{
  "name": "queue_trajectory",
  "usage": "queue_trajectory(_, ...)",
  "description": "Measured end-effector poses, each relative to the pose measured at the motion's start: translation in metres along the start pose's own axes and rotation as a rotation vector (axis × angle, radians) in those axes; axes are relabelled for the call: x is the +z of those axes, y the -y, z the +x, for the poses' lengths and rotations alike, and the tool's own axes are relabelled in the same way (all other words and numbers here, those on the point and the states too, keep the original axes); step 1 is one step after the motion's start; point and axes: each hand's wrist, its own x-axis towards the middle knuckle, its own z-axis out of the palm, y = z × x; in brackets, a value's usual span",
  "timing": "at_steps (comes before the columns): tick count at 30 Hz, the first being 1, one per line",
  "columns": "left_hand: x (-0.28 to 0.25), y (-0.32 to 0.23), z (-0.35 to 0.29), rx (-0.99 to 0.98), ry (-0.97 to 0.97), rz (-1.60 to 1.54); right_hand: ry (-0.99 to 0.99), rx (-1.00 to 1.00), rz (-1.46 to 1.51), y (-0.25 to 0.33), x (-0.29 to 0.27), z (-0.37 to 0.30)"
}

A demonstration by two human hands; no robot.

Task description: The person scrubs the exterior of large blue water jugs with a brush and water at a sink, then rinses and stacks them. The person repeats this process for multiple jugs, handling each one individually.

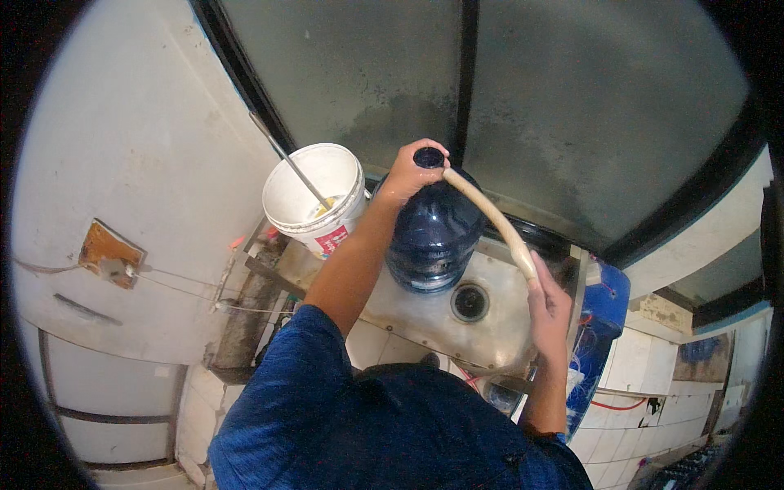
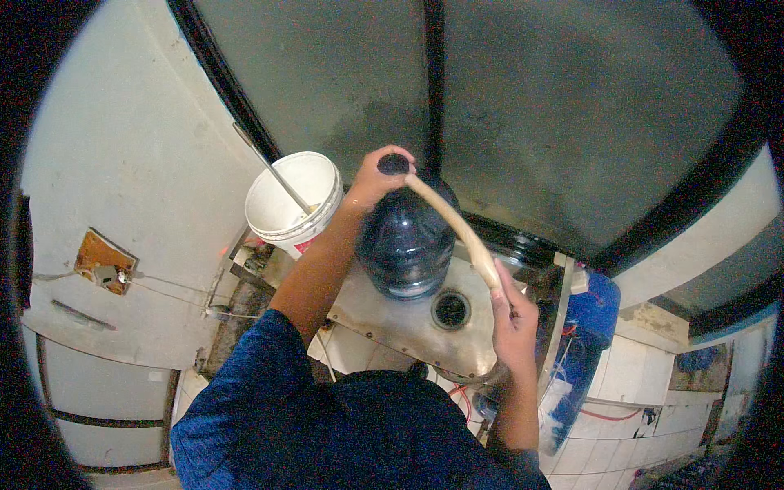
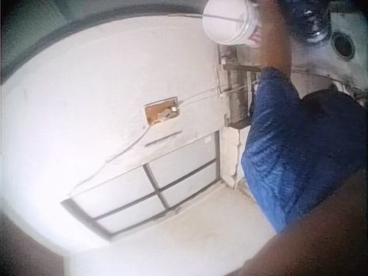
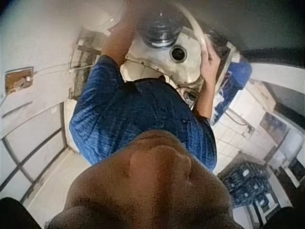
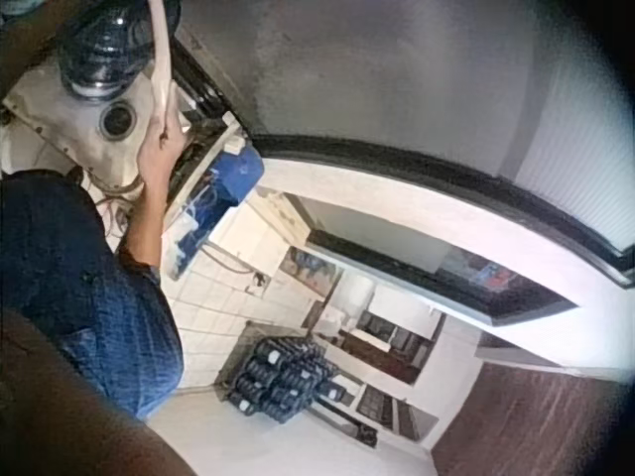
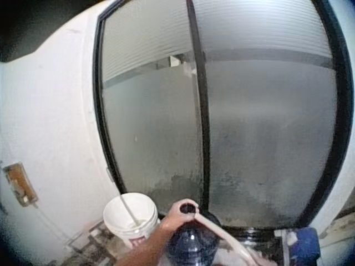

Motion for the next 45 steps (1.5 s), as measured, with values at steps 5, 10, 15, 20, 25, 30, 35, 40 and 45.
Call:
queue_trajectory(5,0.061,-0.008,-0.019,0.130,-0.726,0.514,-0.045,-0.023,0.025,0.009,0.005,0.007)
queue_trajectory(10,0.031,-0.027,-0.014,0.300,-0.112,0.308,0.031,0.009,0.031,0.025,0.008,-0.001)
queue_trajectory(15,0.037,-0.004,-0.020,0.218,-0.638,0.489,0.052,-0.002,0.045,0.024,0.022,0.005)
queue_trajectory(20,0.043,-0.002,-0.037,0.167,-0.377,0.382,0.044,-0.018,-0.004,0.019,0.033,0.000)
queue_trajectory(25,-0.010,0.032,-0.084,0.069,-0.060,1.077,0.106,0.043,-0.096,0.011,0.026,-0.029)
queue_trajectory(30,-0.038,0.062,-0.141,0.016,-0.186,0.518,-0.076,0.137,-0.050,-0.029,-0.001,-0.063)
queue_trajectory(35,-0.043,0.127,-0.185,-0.106,-0.365,0.022,-0.109,0.234,-0.135,-0.026,-0.001,-0.099)
queue_trajectory(40,-0.042,0.101,-0.179,-0.441,-0.298,0.087,-0.239,0.274,-0.130,-0.012,0.034,-0.121)
queue_trajectory(45,-0.027,0.037,-0.153,-0.020,-0.294,0.535,-0.252,0.166,-0.183,0.008,0.063,-0.131)
